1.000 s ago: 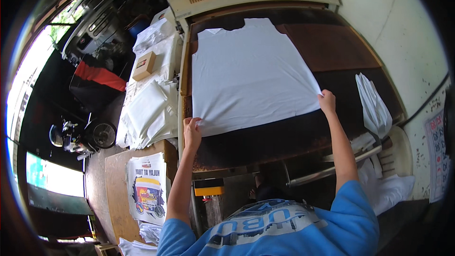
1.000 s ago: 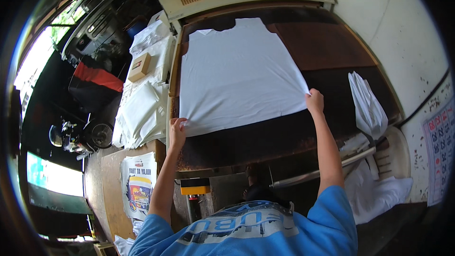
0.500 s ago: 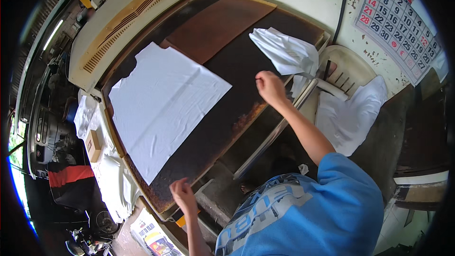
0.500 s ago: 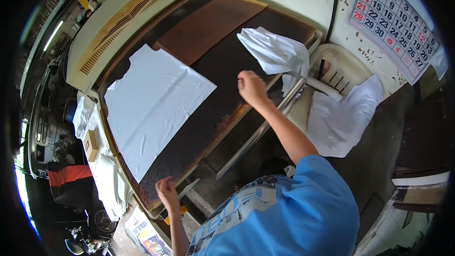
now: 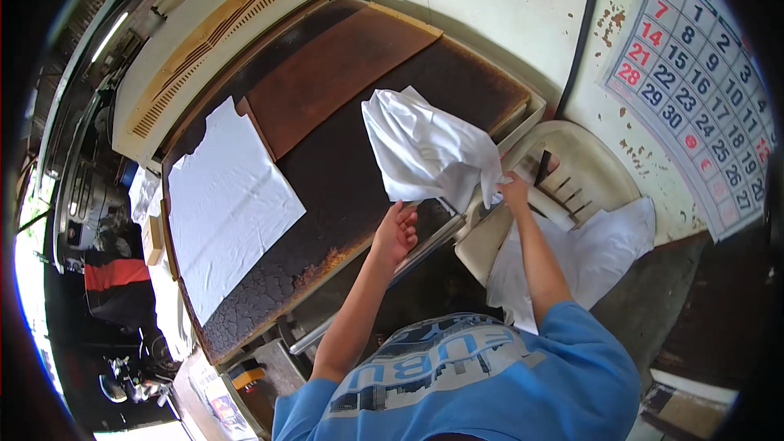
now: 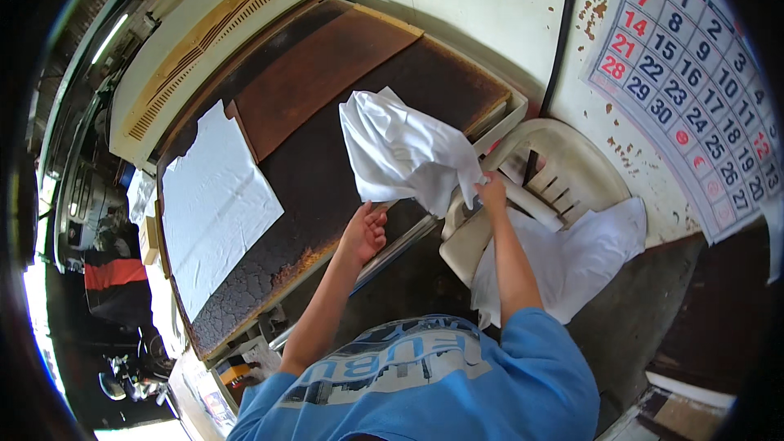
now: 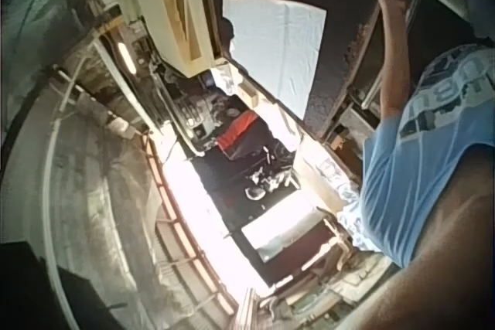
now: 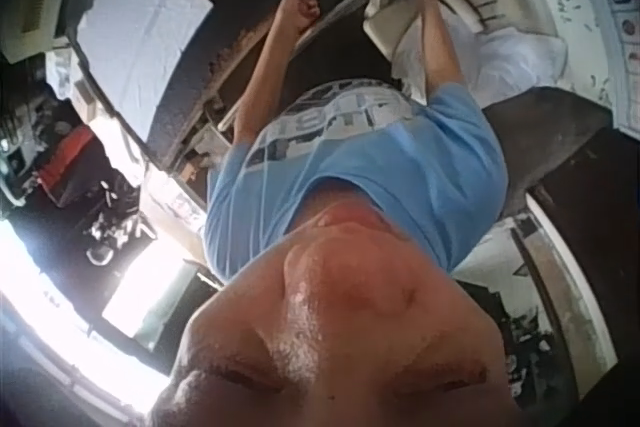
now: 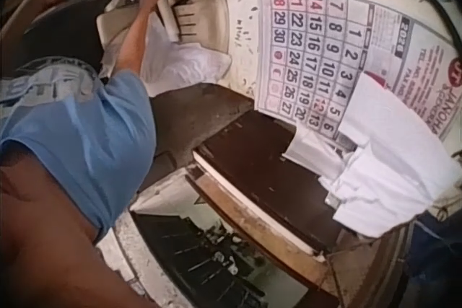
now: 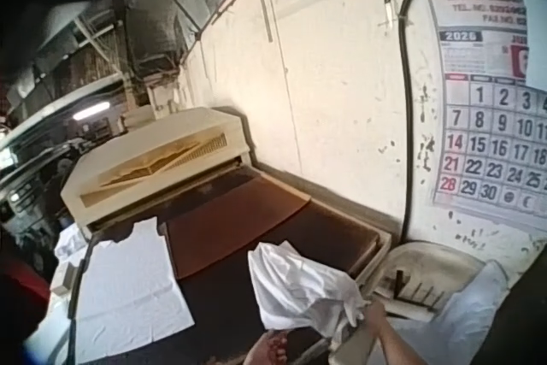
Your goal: Placing fabric on a heat press and aligning transfer paper for printing.
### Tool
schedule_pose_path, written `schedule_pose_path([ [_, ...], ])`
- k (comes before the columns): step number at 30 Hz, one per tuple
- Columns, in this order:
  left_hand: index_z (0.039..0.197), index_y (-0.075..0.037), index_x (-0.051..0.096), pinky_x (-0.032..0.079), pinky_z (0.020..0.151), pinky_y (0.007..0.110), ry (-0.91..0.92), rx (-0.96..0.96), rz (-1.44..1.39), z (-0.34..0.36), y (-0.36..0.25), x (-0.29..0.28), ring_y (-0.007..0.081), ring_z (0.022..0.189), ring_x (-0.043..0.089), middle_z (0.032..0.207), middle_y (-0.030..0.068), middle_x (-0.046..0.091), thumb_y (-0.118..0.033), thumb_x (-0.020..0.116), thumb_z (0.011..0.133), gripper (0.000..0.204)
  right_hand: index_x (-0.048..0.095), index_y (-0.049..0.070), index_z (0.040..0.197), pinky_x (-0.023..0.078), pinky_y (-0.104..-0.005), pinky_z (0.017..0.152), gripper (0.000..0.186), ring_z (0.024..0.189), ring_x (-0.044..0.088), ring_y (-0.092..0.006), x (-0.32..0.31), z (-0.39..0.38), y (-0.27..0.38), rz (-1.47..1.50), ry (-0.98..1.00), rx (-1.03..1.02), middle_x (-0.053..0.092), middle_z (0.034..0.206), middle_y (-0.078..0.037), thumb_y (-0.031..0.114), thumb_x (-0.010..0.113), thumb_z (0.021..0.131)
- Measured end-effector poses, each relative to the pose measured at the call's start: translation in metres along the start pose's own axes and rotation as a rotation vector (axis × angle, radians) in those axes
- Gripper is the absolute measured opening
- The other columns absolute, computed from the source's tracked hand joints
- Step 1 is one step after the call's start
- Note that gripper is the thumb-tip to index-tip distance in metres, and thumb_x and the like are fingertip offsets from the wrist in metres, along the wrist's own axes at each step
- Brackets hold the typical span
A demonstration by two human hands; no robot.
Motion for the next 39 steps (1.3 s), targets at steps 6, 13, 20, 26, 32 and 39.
schedule_pose_path([
  [6,0.081,-0.011,0.055,0.036,0.046,0.022,-0.126,0.022,-0.181,0.054,0.018,0.008,0.0073,0.052,0.046,0.074,-0.0009,0.059,-0.032,0.057,0.081,0.021,0.058,0.003,0.102,0.045,-0.0323,0.066,0.039,0.071,0.06,-0.0242,0.017,0.028,-0.007,0.122,0.137,0.053,0.062,0.076,-0.014,0.017,0.066,0.066],
  [13,0.095,-0.011,0.055,0.036,0.069,0.027,-0.028,0.425,0.238,-0.032,-0.04,0.059,0.0096,0.079,0.051,0.09,-0.0014,0.056,-0.026,0.047,0.087,0.019,0.061,0.003,0.09,0.042,-0.0271,0.067,0.021,0.076,0.057,-0.0124,-0.096,0.043,0.059,0.301,0.462,0.031,0.061,0.082,-0.006,0.015,0.05,0.078],
  [20,0.114,0.001,0.045,0.044,0.089,0.035,0.493,0.852,-0.092,-0.142,-0.226,0.075,0.0212,0.101,0.054,0.11,0.0129,0.054,-0.028,0.03,0.091,0.039,0.058,0.006,0.094,0.043,-0.0291,0.081,0.026,0.087,0.056,-0.0154,-0.215,0.098,0.237,1.27,0.384,-0.035,0.06,0.092,-0.004,0.028,0.051,0.083],
  [26,0.115,-0.005,0.047,0.043,0.084,0.032,0.237,0.665,0.169,-0.148,-0.201,0.089,0.0166,0.096,0.054,0.106,0.0065,0.056,-0.036,0.047,0.086,0.042,0.056,0.005,0.101,0.043,-0.0315,0.083,0.029,0.092,0.056,-0.018,-0.261,0.1,0.36,1.339,0.376,-0.211,0.059,0.098,-0.006,0.029,0.048,0.085],
  [32,0.112,-0.001,0.047,0.045,0.083,0.035,0.476,0.945,0.119,-0.249,-0.273,0.079,0.0196,0.095,0.055,0.106,0.011,0.056,-0.022,0.046,0.085,0.034,0.05,0.002,0.111,0.035,-0.0306,0.093,0.035,0.105,0.048,-0.0174,-0.282,0.045,0.462,1.301,0.399,-0.461,0.054,0.109,-0.007,0.027,0.044,0.088],
  [39,0.112,-0.001,0.045,0.052,0.069,0.027,0.022,1.149,0.304,-0.32,-0.325,0.009,0.0142,0.084,0.059,0.101,0.0082,0.057,-0.016,0.038,0.089,0.029,0.053,0.002,0.108,0.038,-0.0267,0.087,0.03,0.098,0.05,-0.0128,-0.24,0.043,0.483,1.22,0.622,-0.386,0.055,0.105,-0.003,0.019,0.053,0.084],
])
Point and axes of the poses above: each hand's wrist, its own z-axis towards the middle knuckle, its own x-axis out of the palm, y = z × x, the point moved 8 cm from there along z, towards the middle knuckle
